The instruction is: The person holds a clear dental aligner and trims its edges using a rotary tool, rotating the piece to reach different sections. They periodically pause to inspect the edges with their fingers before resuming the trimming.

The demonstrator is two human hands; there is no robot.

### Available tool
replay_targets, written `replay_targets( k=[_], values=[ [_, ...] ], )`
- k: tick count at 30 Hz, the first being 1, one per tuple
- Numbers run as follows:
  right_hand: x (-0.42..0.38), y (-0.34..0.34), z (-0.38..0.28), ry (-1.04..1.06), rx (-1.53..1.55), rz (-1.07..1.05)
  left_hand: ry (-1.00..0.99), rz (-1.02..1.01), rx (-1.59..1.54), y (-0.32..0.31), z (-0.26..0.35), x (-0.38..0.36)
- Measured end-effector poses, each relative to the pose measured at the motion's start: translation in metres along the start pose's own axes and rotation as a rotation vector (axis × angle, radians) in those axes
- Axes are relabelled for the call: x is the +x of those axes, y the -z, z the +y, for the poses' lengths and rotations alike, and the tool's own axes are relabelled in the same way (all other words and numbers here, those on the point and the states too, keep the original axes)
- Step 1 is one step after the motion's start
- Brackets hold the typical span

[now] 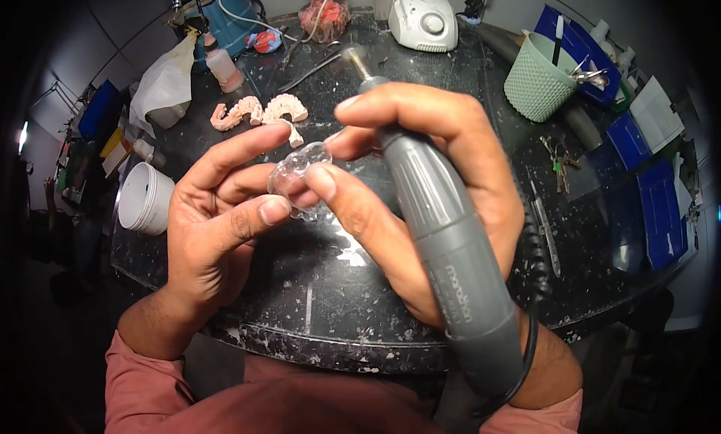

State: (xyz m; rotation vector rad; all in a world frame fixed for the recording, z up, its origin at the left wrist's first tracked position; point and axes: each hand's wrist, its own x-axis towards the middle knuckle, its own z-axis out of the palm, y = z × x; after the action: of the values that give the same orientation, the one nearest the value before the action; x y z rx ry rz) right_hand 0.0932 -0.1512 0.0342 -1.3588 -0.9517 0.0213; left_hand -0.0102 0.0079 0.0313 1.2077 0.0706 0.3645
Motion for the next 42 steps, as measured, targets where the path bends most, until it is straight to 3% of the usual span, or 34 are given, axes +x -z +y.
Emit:
replay_targets(
  k=[3,7,16,18,22,25,29,31,32,33,35,36,37,39,42],
  values=[
    [-0.001,0.000,-0.003,-0.098,0.078,-0.010,0.043,-0.067,-0.013,-0.001,-0.003,-0.002],
    [-0.002,-0.001,-0.001,0.021,-0.099,-0.080,0.093,-0.024,0.206,0.000,0.000,-0.003],
    [-0.001,-0.009,-0.010,-0.041,0.118,0.033,0.175,-0.173,-0.217,0.003,-0.002,0.000],
    [-0.001,-0.004,0.001,0.126,-0.084,-0.028,0.186,-0.174,-0.151,0.002,0.000,-0.001],
    [0.000,-0.003,0.007,0.279,-0.087,-0.090,0.206,-0.213,-0.095,0.006,-0.001,-0.001],
    [-0.004,-0.009,0.012,0.326,-0.108,-0.002,0.177,-0.232,-0.109,0.005,-0.003,-0.001],
    [-0.001,0.007,0.005,0.274,-0.235,-0.070,0.160,-0.264,-0.116,0.004,-0.003,-0.002],
    [0.007,0.021,0.011,0.552,-0.377,-0.148,0.263,-0.175,-0.187,0.002,0.000,-0.004],
    [-0.007,0.017,-0.001,0.443,-0.511,-0.054,0.254,-0.172,-0.159,0.002,0.002,-0.002],
    [-0.012,0.013,-0.010,0.416,-0.541,-0.101,0.251,-0.170,-0.159,0.002,0.001,-0.002],
    [-0.003,0.015,0.002,0.581,-0.498,-0.183,0.150,-0.201,-0.302,0.003,-0.002,-0.003],
    [-0.006,-0.004,0.005,0.521,-0.422,-0.041,0.136,-0.199,-0.283,0.005,-0.006,-0.002],
    [-0.005,-0.003,0.005,0.522,-0.420,-0.041,0.136,-0.197,-0.281,0.006,-0.005,-0.002],
    [-0.004,0.000,0.003,0.491,-0.344,-0.180,0.153,-0.184,-0.244,0.007,-0.005,-0.001],
    [-0.002,0.000,0.004,0.517,-0.339,-0.200,0.154,-0.189,-0.239,0.007,-0.005,-0.002]
  ],
)
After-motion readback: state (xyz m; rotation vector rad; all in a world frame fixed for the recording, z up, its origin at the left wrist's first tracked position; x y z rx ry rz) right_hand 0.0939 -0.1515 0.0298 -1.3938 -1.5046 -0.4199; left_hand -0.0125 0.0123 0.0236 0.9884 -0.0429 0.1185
